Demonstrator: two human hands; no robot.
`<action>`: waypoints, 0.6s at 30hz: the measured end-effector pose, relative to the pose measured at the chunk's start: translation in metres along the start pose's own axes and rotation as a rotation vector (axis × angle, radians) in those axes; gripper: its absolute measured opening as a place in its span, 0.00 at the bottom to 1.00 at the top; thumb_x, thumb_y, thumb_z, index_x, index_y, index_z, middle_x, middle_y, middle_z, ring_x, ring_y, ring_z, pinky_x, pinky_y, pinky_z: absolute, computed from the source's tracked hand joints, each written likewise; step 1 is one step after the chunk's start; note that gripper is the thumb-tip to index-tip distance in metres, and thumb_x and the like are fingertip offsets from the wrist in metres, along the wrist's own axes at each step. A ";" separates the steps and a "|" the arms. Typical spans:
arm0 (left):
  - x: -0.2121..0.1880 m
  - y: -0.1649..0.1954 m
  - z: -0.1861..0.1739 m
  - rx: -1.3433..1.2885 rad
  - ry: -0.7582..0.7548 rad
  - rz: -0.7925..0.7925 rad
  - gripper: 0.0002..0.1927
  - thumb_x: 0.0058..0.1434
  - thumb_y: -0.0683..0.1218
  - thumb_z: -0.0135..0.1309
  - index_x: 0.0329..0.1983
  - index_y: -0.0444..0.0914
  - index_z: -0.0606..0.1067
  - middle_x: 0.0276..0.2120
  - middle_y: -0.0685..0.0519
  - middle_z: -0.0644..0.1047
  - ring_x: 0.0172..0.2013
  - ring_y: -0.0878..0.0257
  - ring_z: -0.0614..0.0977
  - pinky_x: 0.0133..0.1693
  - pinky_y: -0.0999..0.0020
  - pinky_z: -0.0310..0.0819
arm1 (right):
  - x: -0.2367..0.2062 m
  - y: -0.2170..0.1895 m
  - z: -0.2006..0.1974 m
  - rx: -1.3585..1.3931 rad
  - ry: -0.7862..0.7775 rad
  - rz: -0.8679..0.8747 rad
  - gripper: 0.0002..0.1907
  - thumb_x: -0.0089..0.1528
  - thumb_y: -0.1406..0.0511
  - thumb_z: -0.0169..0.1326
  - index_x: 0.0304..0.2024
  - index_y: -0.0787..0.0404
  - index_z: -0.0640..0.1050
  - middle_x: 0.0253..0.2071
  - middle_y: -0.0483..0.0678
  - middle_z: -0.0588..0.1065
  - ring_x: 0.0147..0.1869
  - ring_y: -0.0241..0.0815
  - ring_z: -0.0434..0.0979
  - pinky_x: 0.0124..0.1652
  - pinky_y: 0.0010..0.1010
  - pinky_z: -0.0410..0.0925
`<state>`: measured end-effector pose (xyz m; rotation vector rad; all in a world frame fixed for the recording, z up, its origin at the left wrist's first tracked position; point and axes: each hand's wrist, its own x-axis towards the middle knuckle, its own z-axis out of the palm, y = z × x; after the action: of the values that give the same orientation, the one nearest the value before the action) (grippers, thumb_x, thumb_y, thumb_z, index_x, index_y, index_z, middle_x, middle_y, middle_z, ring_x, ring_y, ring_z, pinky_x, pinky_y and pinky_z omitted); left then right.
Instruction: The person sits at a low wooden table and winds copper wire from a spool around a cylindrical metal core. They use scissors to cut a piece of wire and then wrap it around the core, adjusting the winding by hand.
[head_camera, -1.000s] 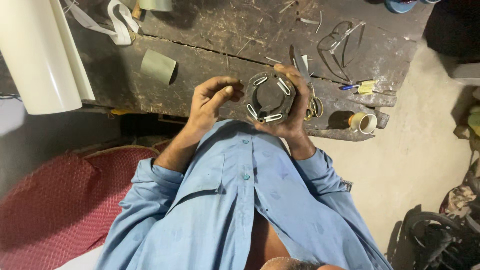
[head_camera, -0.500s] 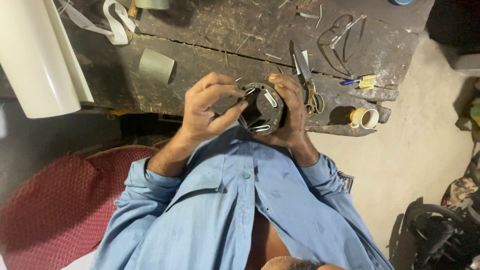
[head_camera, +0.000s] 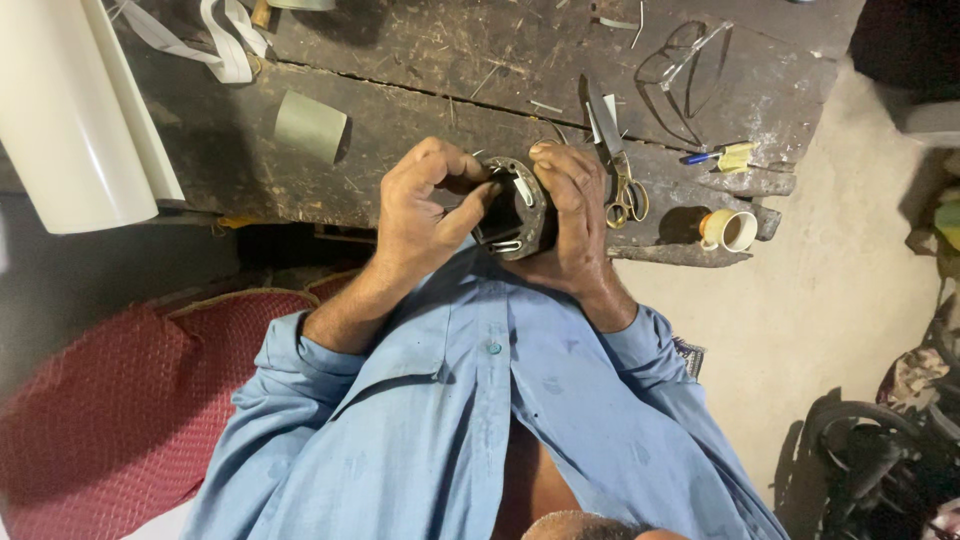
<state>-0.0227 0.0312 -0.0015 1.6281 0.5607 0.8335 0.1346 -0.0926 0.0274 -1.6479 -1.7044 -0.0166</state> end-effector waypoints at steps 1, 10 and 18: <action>0.001 -0.001 0.003 0.002 0.012 -0.002 0.09 0.59 0.35 0.65 0.37 0.32 0.74 0.36 0.50 0.77 0.38 0.61 0.80 0.41 0.69 0.76 | 0.000 0.001 -0.001 -0.012 0.002 -0.006 0.50 0.48 0.65 0.79 0.65 0.63 0.63 0.63 0.58 0.67 0.65 0.59 0.71 0.63 0.53 0.66; 0.007 -0.010 0.010 -0.049 -0.107 0.036 0.08 0.63 0.37 0.65 0.40 0.33 0.77 0.37 0.52 0.77 0.37 0.65 0.81 0.40 0.73 0.78 | -0.016 0.016 -0.002 0.065 0.011 0.067 0.51 0.50 0.62 0.79 0.67 0.62 0.61 0.64 0.57 0.67 0.67 0.58 0.71 0.64 0.50 0.68; -0.015 -0.043 0.003 -0.726 -0.119 -0.353 0.10 0.70 0.40 0.61 0.52 0.32 0.77 0.45 0.51 0.78 0.43 0.64 0.81 0.45 0.71 0.79 | -0.034 0.022 0.011 0.493 0.062 0.260 0.56 0.47 0.62 0.77 0.71 0.59 0.60 0.67 0.58 0.66 0.69 0.52 0.70 0.67 0.44 0.68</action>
<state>-0.0265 0.0276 -0.0466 0.8731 0.3793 0.5739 0.1441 -0.1125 -0.0082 -1.4570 -1.3022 0.4391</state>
